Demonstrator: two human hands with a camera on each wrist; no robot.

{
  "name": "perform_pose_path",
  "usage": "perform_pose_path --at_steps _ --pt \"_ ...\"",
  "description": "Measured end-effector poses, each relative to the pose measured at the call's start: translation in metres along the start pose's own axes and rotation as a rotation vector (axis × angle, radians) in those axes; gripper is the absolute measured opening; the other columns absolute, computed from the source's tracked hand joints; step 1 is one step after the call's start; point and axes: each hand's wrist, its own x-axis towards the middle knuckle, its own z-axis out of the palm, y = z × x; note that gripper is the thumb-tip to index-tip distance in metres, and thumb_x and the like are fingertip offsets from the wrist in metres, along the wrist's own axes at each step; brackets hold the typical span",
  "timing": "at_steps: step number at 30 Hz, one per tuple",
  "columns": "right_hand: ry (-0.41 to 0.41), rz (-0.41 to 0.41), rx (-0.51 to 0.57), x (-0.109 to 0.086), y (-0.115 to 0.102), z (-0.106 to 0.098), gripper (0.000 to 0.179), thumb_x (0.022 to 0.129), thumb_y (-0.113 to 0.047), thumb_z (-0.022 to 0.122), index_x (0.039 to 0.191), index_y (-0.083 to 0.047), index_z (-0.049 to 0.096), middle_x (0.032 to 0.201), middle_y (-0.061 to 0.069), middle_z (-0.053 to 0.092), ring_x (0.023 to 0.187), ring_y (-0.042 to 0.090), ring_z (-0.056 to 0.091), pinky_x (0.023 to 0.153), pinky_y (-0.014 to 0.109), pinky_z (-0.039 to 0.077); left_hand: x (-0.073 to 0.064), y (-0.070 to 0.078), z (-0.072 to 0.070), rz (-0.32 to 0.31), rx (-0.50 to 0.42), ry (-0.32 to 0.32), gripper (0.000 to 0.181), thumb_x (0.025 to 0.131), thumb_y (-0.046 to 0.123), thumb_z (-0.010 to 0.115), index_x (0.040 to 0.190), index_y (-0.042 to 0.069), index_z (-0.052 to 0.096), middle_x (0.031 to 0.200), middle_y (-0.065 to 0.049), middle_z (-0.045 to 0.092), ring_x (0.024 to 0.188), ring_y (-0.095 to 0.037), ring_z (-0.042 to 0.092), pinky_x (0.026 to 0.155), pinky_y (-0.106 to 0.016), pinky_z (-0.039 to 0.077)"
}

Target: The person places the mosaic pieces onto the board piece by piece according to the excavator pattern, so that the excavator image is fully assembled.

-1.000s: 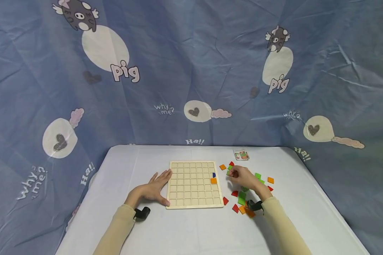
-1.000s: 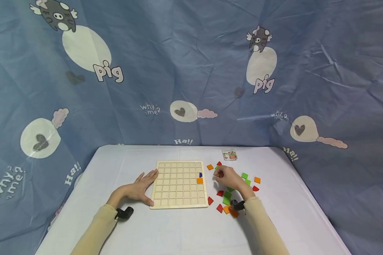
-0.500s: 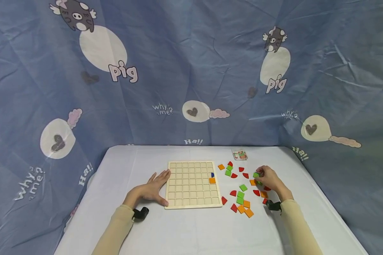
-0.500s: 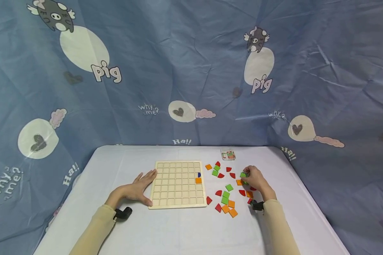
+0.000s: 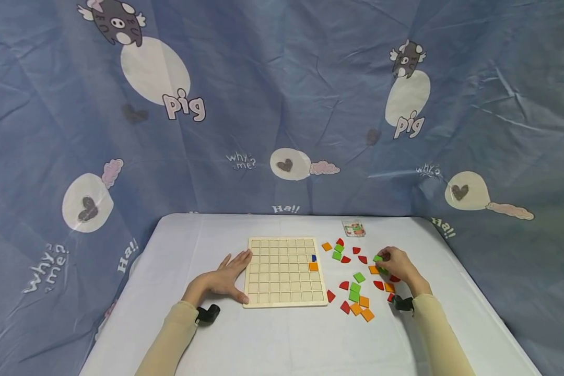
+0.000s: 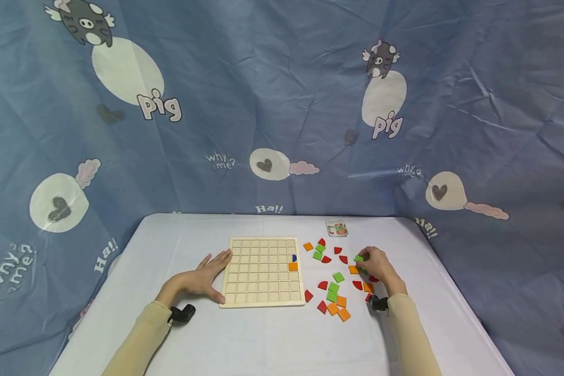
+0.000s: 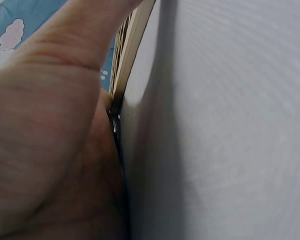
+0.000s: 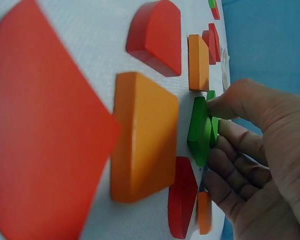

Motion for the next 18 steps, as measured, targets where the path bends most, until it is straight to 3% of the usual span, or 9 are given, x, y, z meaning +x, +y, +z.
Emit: perform_pose_path --at_steps 5,9,14,18 --pt "0.01 0.014 0.004 -0.001 -0.002 0.003 0.04 0.081 -0.025 0.076 0.108 0.002 0.061 0.096 0.014 0.063 0.083 0.021 0.056 0.071 0.031 0.053 0.0 0.001 0.0 -0.004 0.012 -0.004 0.133 0.064 0.057 0.083 0.155 0.004 0.0 0.163 -0.012 -0.006 0.151 -0.031 -0.006 0.119 -0.056 -0.01" --pt "0.044 -0.019 0.009 -0.002 -0.01 0.007 0.039 0.081 -0.026 0.075 0.106 0.0 0.061 0.095 0.012 0.064 0.083 0.02 0.058 0.072 0.031 0.054 0.0 0.001 0.001 -0.006 0.014 -0.005 0.134 0.064 0.058 0.082 0.155 0.004 0.001 0.163 -0.012 -0.006 0.151 -0.03 -0.006 0.119 -0.056 -0.009" --pt "0.046 -0.124 0.064 -0.004 -0.037 0.015 0.035 0.082 -0.022 0.074 0.107 0.0 0.061 0.094 0.011 0.064 0.08 0.019 0.058 0.064 0.028 0.052 -0.001 0.001 0.001 -0.012 0.012 -0.004 0.134 0.063 0.059 0.082 0.155 0.004 0.001 0.163 -0.011 -0.006 0.151 -0.03 -0.006 0.119 -0.056 -0.01" --pt "0.013 -0.218 0.083 -0.005 -0.065 0.026 0.033 0.083 -0.021 0.074 0.107 -0.003 0.061 0.095 0.008 0.063 0.08 0.017 0.056 0.065 0.028 0.051 0.0 0.0 0.0 -0.015 0.022 -0.006 0.134 0.064 0.06 0.081 0.155 0.005 -0.001 0.163 -0.012 -0.007 0.151 -0.03 -0.006 0.12 -0.056 -0.01"
